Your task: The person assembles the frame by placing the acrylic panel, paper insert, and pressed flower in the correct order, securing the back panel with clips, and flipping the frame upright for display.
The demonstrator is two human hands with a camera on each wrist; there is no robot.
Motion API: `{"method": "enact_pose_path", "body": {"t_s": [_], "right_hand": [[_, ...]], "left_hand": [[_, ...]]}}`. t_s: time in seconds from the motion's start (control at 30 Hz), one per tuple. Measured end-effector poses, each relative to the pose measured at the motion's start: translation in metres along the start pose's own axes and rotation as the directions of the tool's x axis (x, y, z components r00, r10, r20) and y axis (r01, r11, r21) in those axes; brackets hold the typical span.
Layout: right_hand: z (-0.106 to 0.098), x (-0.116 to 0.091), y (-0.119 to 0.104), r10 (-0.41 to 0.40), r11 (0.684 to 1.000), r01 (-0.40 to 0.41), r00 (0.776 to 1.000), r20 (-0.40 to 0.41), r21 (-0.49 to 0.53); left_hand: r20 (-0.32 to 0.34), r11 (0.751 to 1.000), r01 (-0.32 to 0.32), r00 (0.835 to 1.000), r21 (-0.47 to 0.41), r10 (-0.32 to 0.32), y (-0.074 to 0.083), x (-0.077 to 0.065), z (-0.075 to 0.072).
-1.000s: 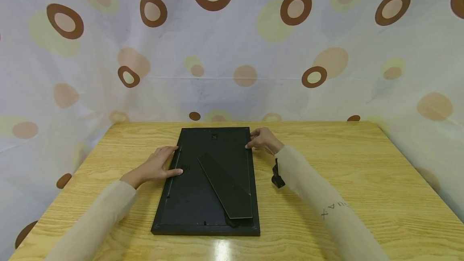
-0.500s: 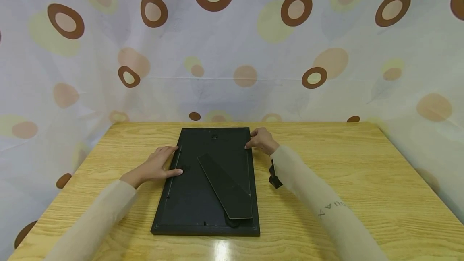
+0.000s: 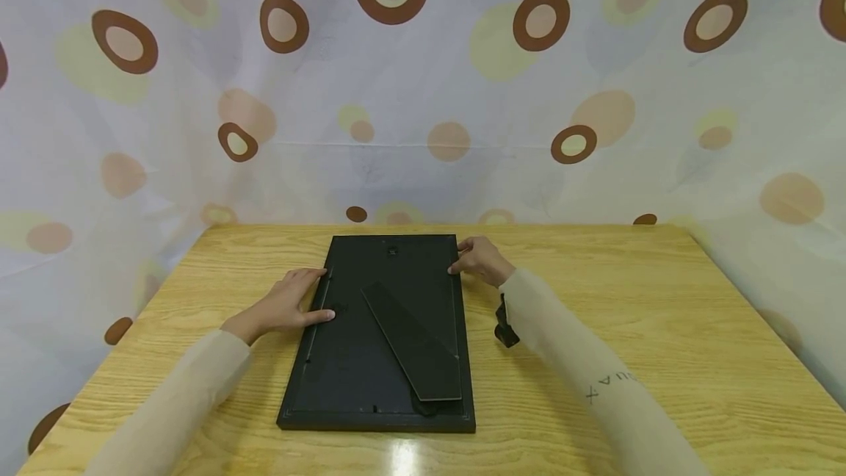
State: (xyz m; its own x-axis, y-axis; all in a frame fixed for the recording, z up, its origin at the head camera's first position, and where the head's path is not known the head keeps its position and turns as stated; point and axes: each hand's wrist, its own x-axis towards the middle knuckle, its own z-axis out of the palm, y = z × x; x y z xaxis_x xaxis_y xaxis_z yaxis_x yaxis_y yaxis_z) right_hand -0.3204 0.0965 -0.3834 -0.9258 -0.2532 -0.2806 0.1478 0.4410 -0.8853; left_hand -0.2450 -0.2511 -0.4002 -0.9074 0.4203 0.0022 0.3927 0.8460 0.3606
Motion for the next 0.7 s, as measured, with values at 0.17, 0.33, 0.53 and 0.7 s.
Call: {"method": "enact_pose_path", "body": {"t_s": [0.17,0.33,0.53,0.7], "right_hand": [[-0.002,-0.001,0.005,-0.021,1.0,0.021,1.0,0.02,-0.021],[-0.006,-0.004,0.012,-0.088,0.995,0.092,0.992,0.09,-0.042],[-0.007,-0.022,0.021,-0.179,0.982,0.188,0.965,0.193,-0.029],[-0.006,-0.039,0.029,-0.209,0.961,0.25,0.937,0.281,-0.119]], "left_hand": [[-0.003,1.0,-0.003,1.0,0.018,0.003,0.001,0.0,0.001],[0.003,0.999,0.003,1.0,0.034,-0.003,0.002,0.0,-0.001],[0.01,1.0,0.004,1.0,0.029,-0.005,0.003,-0.001,-0.002],[0.016,0.999,0.011,1.0,0.031,-0.011,0.002,0.0,0.0]]}}
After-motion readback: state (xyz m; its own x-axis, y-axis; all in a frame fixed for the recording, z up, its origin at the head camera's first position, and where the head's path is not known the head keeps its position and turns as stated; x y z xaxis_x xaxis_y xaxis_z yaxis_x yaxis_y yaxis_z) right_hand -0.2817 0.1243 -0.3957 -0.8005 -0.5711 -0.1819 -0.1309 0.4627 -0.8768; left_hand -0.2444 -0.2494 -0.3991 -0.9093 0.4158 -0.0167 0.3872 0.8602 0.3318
